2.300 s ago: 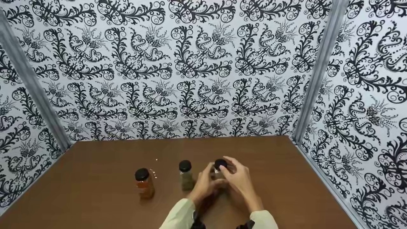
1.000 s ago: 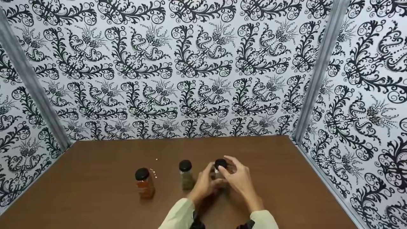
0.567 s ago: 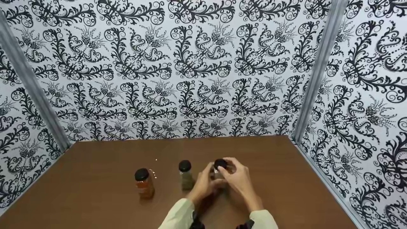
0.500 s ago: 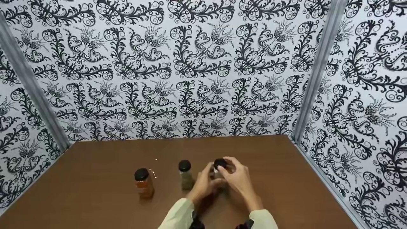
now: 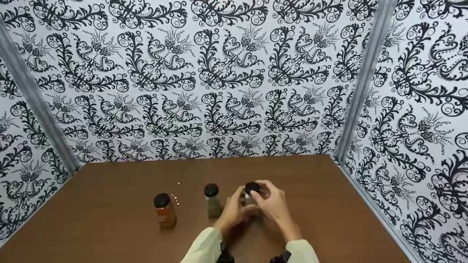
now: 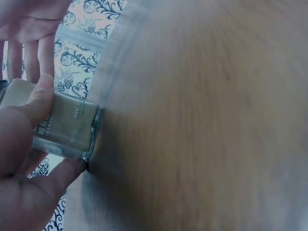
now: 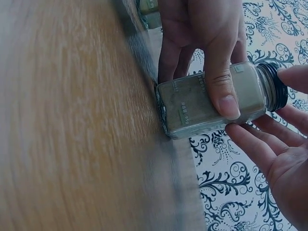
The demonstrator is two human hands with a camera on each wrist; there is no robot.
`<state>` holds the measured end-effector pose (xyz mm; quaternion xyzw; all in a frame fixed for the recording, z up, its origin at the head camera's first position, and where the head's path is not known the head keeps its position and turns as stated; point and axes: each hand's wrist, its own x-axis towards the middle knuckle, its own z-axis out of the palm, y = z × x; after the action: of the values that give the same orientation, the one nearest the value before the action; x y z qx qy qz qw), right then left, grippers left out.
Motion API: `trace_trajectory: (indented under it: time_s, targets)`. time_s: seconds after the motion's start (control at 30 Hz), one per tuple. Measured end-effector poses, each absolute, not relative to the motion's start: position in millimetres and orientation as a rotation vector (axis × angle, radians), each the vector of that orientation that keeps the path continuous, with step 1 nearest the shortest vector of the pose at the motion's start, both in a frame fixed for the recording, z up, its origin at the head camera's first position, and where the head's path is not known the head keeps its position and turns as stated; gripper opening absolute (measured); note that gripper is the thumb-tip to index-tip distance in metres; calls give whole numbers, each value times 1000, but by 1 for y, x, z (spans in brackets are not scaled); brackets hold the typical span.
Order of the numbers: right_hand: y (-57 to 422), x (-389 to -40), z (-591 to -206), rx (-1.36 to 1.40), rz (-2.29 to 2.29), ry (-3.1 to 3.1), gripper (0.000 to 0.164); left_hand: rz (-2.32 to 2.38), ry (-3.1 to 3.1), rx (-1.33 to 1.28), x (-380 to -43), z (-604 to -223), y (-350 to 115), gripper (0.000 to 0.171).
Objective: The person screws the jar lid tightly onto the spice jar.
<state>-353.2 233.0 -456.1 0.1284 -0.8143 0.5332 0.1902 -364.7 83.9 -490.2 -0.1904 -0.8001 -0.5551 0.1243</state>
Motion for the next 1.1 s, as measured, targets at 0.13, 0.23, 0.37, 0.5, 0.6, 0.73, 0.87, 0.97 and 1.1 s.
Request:
trace_trajectory:
  time_s: [0.13, 0.23, 0.37, 0.5, 0.6, 0.73, 0.87, 0.97, 1.1]
  targets:
    - [232, -355, -456, 367, 1526, -2277, 32, -1642, -2331, -528, -365, -490, 84, 46]
    - [233, -355, -456, 366, 1514, -2281, 34, -1635, -2328, -519, -365, -490, 84, 47]
    - [234, -354, -457, 376, 1500, -2274, 32, -1591, -2343, -517, -365, -490, 84, 48]
    - [234, -355, -457, 386, 1509, -2263, 28, -1559, -2350, -524, -365, -490, 84, 48]
    - [234, -356, -457, 361, 1518, -2277, 29, -1535, -2343, -543, -365, -490, 83, 49]
    - [234, -356, -457, 317, 1513, -2316, 35, -1486, -2335, -549, -365, -490, 83, 52]
    - [235, -355, -457, 310, 1479, -2333, 37, -1487, -2334, -547, -366, -491, 82, 53]
    - [234, -354, -457, 330, 1449, -2321, 34, -1515, -2330, -553, -365, -491, 82, 52]
    - [233, -353, -458, 340, 1462, -2295, 30, -1522, -2331, -556, -365, -492, 82, 52]
